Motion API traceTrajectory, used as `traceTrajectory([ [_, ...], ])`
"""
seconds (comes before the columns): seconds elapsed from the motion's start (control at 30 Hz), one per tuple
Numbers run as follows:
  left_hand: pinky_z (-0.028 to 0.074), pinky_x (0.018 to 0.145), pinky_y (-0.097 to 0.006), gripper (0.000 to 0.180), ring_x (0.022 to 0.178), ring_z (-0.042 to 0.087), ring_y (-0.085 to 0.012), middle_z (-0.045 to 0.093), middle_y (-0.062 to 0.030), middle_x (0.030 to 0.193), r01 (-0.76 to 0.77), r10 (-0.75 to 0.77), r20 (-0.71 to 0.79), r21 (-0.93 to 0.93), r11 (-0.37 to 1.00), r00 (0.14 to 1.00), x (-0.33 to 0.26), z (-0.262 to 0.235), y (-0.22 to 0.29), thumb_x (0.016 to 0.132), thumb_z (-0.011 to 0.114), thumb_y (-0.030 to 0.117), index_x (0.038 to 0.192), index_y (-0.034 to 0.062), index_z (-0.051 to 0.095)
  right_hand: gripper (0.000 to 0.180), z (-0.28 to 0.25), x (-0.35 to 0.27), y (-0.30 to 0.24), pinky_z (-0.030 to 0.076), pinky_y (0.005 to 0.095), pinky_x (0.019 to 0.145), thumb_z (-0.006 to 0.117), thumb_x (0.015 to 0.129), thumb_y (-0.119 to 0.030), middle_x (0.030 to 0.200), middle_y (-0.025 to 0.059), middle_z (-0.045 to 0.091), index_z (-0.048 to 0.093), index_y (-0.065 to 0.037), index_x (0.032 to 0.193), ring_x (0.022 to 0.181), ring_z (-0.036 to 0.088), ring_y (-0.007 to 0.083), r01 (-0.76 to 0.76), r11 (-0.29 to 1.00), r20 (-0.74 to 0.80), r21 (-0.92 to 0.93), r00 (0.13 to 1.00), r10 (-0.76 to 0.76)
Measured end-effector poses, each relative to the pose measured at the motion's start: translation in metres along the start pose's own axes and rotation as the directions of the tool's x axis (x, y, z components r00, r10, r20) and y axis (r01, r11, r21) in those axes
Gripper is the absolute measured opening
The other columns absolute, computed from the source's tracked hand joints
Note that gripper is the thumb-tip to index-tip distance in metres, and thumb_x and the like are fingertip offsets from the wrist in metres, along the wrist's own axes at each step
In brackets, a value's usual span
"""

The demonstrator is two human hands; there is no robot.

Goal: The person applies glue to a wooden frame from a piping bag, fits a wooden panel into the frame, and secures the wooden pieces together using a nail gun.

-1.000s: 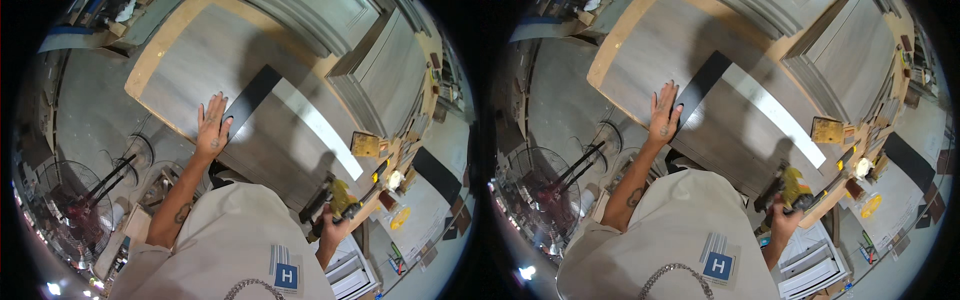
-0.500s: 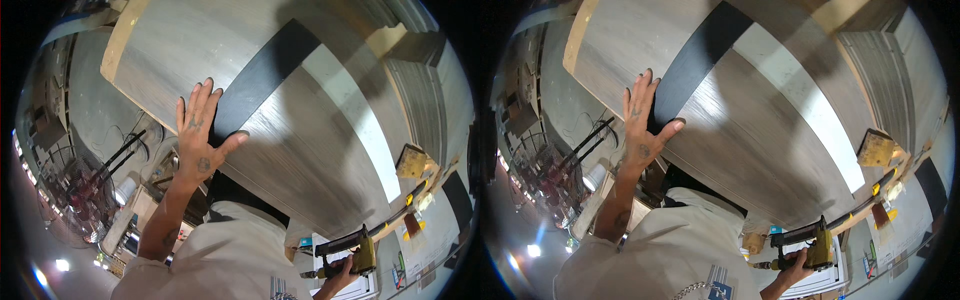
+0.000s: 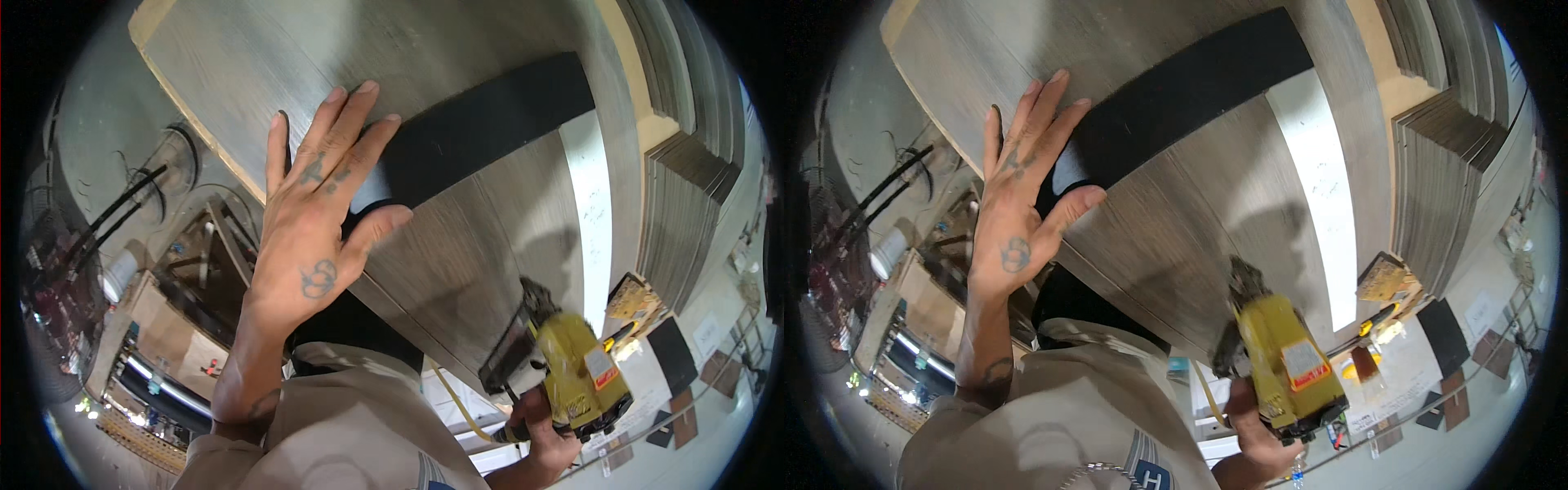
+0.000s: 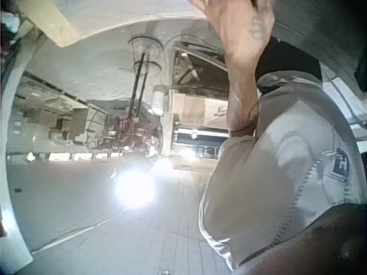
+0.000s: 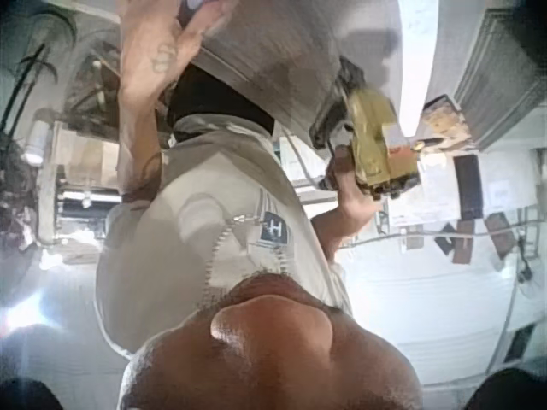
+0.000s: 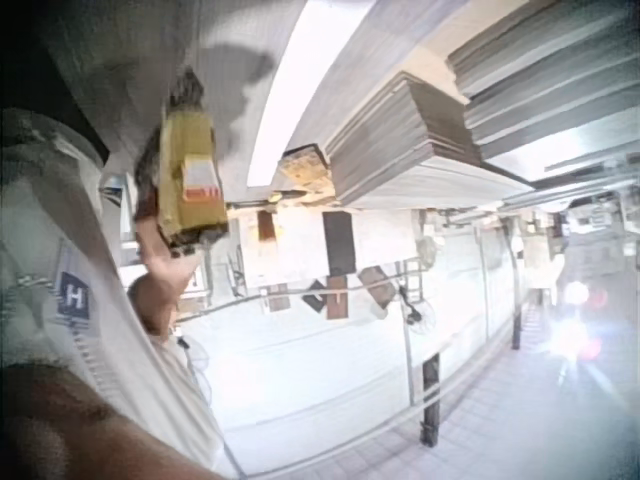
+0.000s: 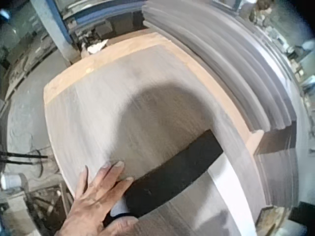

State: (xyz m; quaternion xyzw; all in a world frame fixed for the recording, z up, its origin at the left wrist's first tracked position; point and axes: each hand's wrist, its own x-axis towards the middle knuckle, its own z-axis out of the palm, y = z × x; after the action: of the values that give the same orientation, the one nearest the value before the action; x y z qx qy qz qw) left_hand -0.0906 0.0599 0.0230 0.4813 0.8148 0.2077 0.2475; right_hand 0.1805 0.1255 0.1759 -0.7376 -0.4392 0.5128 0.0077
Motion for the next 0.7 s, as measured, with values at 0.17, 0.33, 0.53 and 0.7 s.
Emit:
traceTrajectory([
  [0.17, 0.009, 0.12, -0.057, 0.066, 0.147, 0.026, -0.0282, 0.037, -0.0051, 0.155, 0.022, -0.022, 0.007, -0.064, 0.998, 1.0, -0.003, -0.001, -0.004, 0.081, 0.067, 0.041, 0.139, 0.0125, 0.053, 0.046, 0.056, 0.015, -0.042, 0.049, 0.0345, 0.089, 0.082, 0.074, -0.003, 0.11, 0.0133, 0.066, 0.063, 0.005, 0.115, 0.099, 0.062, 0.0225, 0.124, 0.976, -0.04, -0.179, 0.99, -0.133],
  [0.33, 0.009, 0.12, -0.055, 0.055, 0.147, 0.027, -0.0252, 0.037, -0.0047, 0.155, 0.023, -0.016, 0.059, -0.11, 0.994, 0.998, -0.002, -0.006, -0.006, 0.091, 0.057, 0.034, 0.141, 0.0139, 0.051, 0.055, 0.077, 0.018, -0.059, 0.047, 0.0336, 0.093, 0.082, 0.076, -0.004, 0.115, 0.0132, 0.065, 0.057, 0.006, 0.124, 0.104, 0.061, 0.0219, 0.127, 0.982, -0.039, -0.142, 0.99, -0.134],
  [0.53, 0.005, 0.121, -0.054, 0.048, 0.147, 0.026, -0.0247, 0.035, -0.0044, 0.156, 0.032, -0.018, 0.119, -0.122, 0.992, 0.993, -0.001, -0.008, -0.006, 0.098, 0.046, 0.032, 0.142, 0.0149, 0.049, 0.054, 0.082, 0.015, -0.068, 0.047, 0.0329, 0.095, 0.083, 0.078, -0.008, 0.115, 0.0137, 0.065, 0.056, 0.007, 0.123, 0.107, 0.061, 0.0211, 0.089, 0.992, -0.057, -0.09, 0.994, -0.094],
  [0.7, 0.004, 0.12, -0.055, 0.048, 0.147, 0.025, -0.0253, 0.034, -0.0042, 0.157, 0.027, -0.012, 0.124, -0.122, 0.992, 0.992, -0.001, -0.004, -0.008, 0.099, 0.042, 0.037, 0.141, 0.0158, 0.049, 0.049, 0.085, 0.015, -0.068, 0.049, 0.0314, 0.093, 0.08, 0.079, -0.004, 0.115, 0.0142, 0.065, 0.057, 0.007, 0.12, 0.106, 0.063, 0.0198, 0.074, 0.993, -0.05, -0.094, 0.996, -0.079],
])
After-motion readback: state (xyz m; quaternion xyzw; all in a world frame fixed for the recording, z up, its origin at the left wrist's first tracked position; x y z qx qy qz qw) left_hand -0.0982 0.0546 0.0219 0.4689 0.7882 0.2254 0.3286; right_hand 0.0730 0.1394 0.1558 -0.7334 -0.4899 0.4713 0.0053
